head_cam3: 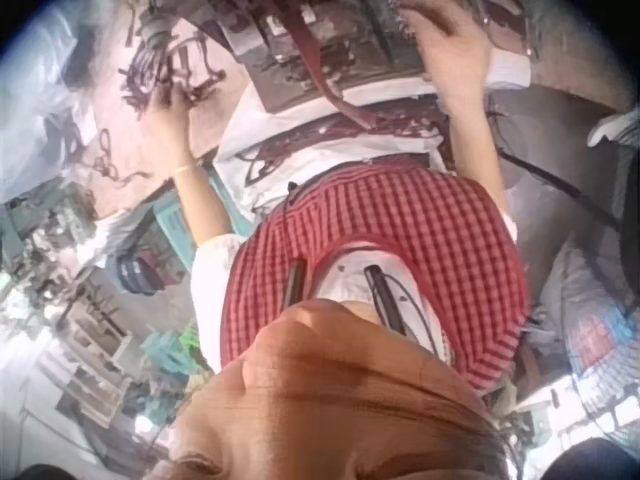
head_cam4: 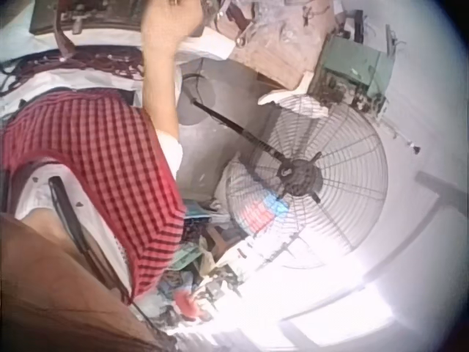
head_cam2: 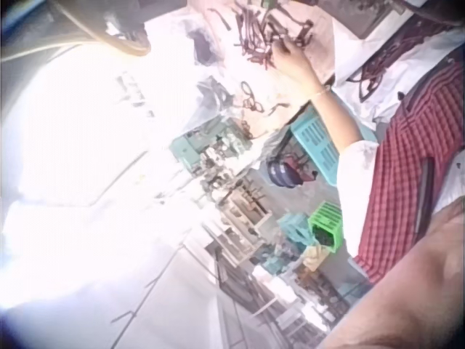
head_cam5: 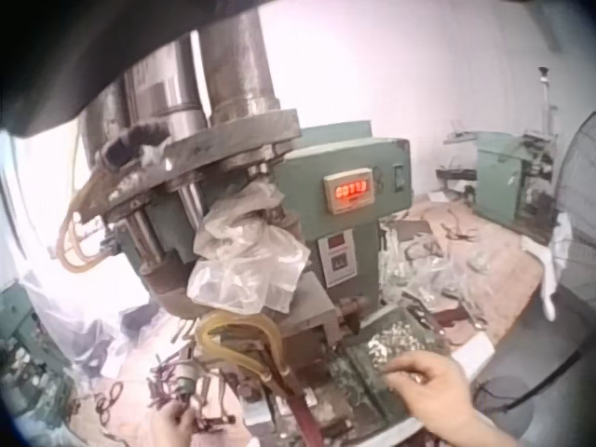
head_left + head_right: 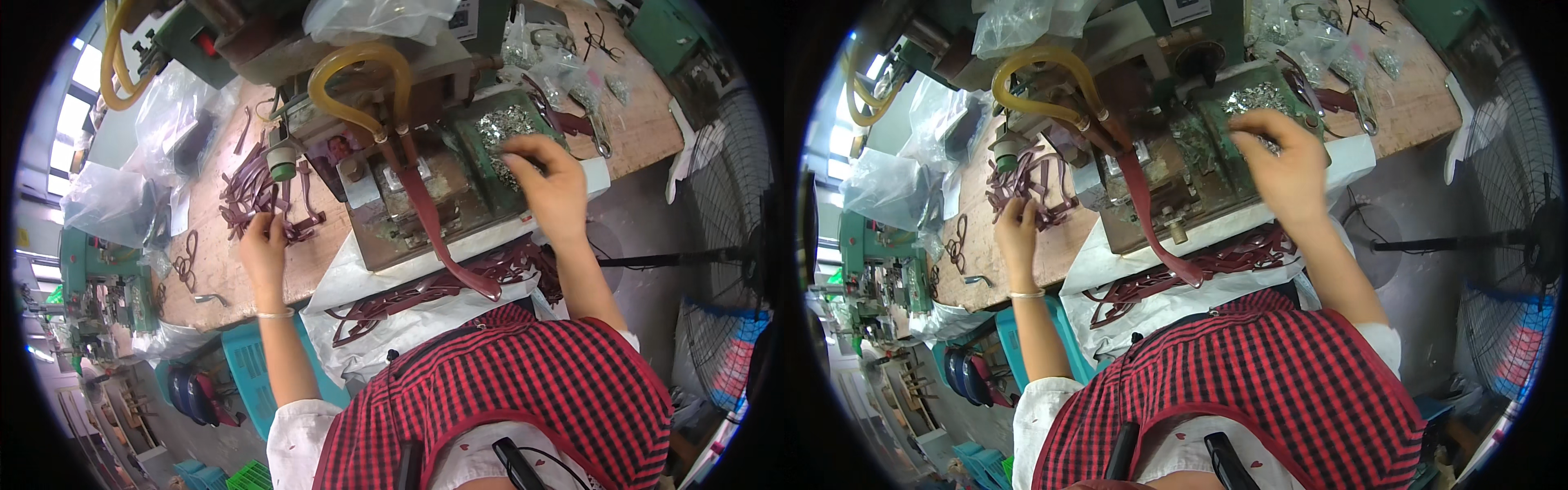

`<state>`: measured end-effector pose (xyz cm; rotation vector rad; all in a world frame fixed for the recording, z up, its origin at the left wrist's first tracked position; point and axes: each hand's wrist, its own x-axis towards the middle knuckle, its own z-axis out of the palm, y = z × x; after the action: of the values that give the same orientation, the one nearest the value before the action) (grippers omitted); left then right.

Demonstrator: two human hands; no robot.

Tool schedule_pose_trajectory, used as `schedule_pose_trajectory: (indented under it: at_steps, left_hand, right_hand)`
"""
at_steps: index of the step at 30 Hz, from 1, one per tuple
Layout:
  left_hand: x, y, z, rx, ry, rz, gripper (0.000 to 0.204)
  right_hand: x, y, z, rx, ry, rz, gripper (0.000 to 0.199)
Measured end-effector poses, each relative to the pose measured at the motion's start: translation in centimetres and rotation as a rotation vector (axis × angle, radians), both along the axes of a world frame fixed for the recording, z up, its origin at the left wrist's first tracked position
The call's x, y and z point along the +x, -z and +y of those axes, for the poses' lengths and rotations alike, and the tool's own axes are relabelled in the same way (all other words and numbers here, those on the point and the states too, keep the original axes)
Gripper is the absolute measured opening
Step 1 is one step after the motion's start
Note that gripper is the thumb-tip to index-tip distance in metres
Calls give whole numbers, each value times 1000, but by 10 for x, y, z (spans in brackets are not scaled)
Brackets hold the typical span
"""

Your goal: The person repeatedly places a reddish strap into a press-like machine, inserts small metal hardware pieces, and operates the press to attach the hardware. Finished strap segments are set aside on the table. The person handles straps and metal pieces by hand throughout.

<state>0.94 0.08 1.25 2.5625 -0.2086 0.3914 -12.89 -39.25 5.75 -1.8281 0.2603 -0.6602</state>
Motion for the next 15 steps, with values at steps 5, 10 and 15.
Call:
schedule_pose_trajectory:
  at_steps: [5,10,15]
  left_hand:
    - [6,23,-25,-441,68,-137,21]
    - [-31,-8,-63,-798,133,-204,18]
    - [-72,-93,-95,-793,282,-562,22]
  right_hand:
    - [45,-27,59,4,-243,-82,23]
    - [49,-16,72,289,-277,-131,32]
    - [42,-48,81,330,-310,-52,38]
